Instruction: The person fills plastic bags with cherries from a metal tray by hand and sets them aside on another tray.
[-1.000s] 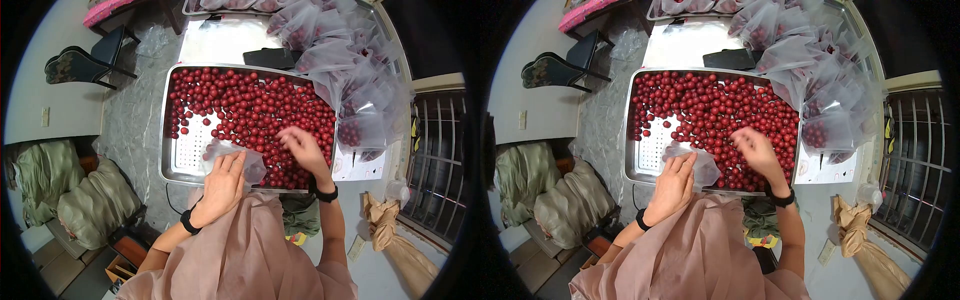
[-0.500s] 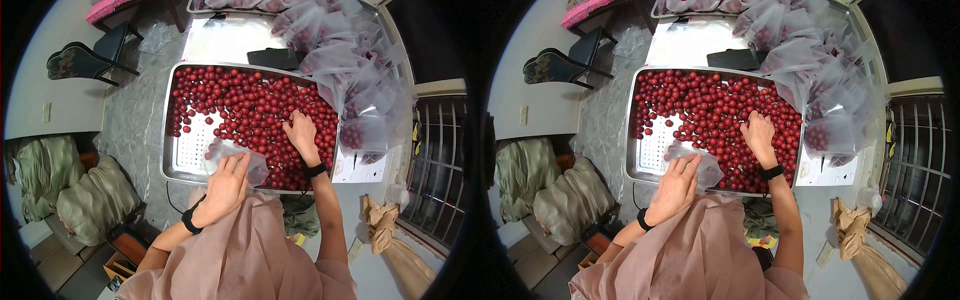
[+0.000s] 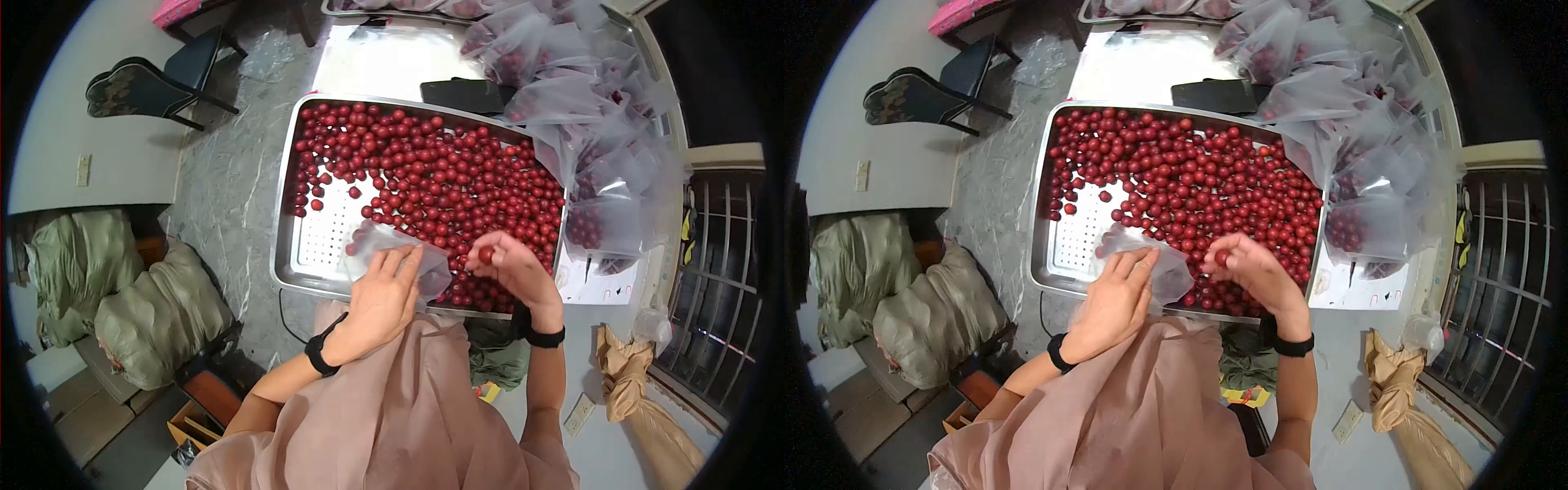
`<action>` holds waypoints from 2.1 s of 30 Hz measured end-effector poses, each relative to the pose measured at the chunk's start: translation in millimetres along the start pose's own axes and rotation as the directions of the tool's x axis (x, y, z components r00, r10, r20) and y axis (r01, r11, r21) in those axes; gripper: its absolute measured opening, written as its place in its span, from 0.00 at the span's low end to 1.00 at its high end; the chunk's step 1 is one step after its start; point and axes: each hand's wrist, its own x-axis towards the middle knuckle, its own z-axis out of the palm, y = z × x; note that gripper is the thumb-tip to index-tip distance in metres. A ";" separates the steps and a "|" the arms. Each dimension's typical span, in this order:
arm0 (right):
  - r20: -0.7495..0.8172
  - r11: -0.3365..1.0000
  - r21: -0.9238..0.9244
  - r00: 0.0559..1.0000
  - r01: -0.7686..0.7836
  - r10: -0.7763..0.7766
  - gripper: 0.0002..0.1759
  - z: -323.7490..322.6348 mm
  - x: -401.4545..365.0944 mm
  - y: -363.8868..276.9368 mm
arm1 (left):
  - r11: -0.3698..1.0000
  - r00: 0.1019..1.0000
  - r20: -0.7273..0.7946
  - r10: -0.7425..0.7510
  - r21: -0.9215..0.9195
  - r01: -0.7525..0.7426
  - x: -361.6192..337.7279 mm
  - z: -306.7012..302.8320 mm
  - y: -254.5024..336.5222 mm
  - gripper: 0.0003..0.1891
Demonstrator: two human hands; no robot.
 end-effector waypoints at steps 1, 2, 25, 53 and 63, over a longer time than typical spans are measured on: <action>0.059 1.000 0.031 0.998 -0.001 -0.001 0.15 11.9 -3.1 1.6 | 1.000 1.000 -0.005 0.014 -0.004 -0.014 -0.1 1.4 -0.3 0.24; 0.095 0.990 -0.141 0.995 -0.018 0.032 0.16 22.1 -5.6 -1.0 | 1.000 1.000 -0.006 0.017 -0.009 -0.017 0.1 1.8 0.5 0.25; 0.120 0.822 -0.512 0.927 -0.249 0.355 0.22 73.0 66.7 62.0 | 0.997 0.997 -0.032 0.071 0.011 -0.070 -5.3 7.5 2.5 0.26; -0.409 0.293 -0.913 0.621 -0.285 -0.668 0.21 -101.7 -6.8 29.1 | 0.999 1.000 0.023 -0.016 0.042 0.016 -2.1 -4.1 2.2 0.24; -0.447 0.192 -0.881 0.628 -0.433 -0.637 0.33 -96.2 26.3 22.0 | 0.998 1.000 0.030 0.008 0.063 -0.010 0.5 -2.6 1.0 0.23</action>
